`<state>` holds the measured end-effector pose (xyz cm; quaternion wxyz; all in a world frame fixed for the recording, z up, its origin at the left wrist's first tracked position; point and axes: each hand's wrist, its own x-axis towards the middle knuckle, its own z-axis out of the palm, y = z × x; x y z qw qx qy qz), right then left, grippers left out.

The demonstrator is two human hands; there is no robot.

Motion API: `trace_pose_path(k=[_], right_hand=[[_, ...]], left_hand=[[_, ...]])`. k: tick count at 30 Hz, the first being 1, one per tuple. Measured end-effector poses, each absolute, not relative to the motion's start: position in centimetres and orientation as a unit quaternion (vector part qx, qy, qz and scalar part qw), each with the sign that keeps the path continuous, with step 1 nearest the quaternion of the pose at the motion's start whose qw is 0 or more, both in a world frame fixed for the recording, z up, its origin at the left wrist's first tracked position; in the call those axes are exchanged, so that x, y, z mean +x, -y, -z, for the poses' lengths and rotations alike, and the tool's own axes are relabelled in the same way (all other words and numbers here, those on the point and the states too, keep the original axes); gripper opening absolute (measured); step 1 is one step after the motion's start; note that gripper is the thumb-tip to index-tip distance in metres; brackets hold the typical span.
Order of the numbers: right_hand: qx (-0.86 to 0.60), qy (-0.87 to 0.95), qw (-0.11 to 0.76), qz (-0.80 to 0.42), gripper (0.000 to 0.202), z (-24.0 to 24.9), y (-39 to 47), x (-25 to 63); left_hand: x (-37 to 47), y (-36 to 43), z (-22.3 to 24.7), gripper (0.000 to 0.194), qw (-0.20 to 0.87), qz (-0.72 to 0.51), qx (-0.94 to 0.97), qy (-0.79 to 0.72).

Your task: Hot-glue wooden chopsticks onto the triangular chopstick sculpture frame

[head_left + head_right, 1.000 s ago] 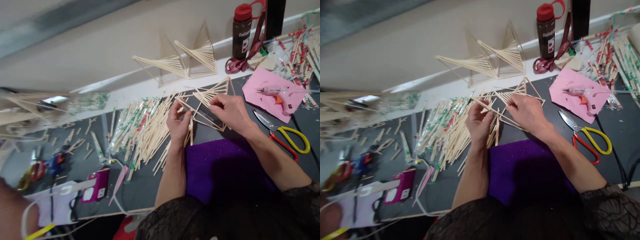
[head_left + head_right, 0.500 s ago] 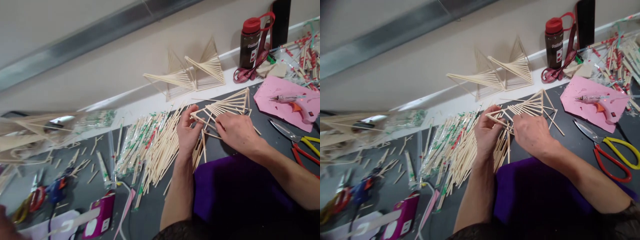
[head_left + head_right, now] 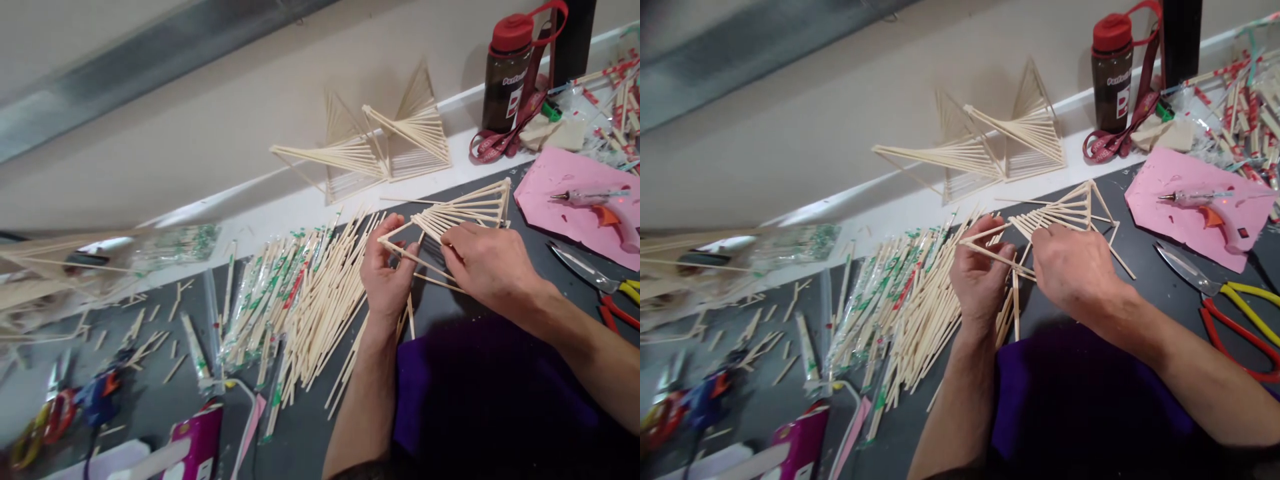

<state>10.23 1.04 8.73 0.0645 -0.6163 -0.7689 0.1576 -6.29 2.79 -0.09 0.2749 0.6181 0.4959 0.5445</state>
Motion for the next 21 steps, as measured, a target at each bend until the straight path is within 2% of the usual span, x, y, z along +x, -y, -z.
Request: trace_pose_path(k=[10, 21], right_hand=[[-0.599, 0.788, 0.025, -0.138, 0.030, -8.3, -1.0, 9.5], [-0.590, 0.795, 0.049, -0.133, 0.029, -7.7, -0.8, 9.3]], left_hand=[[-6.0, -2.6, -0.1, 0.031, 0.281, -0.545, 0.602, -0.512], [-6.1, -2.7, 0.1, 0.029, 0.286, -0.548, 0.587, -0.523]])
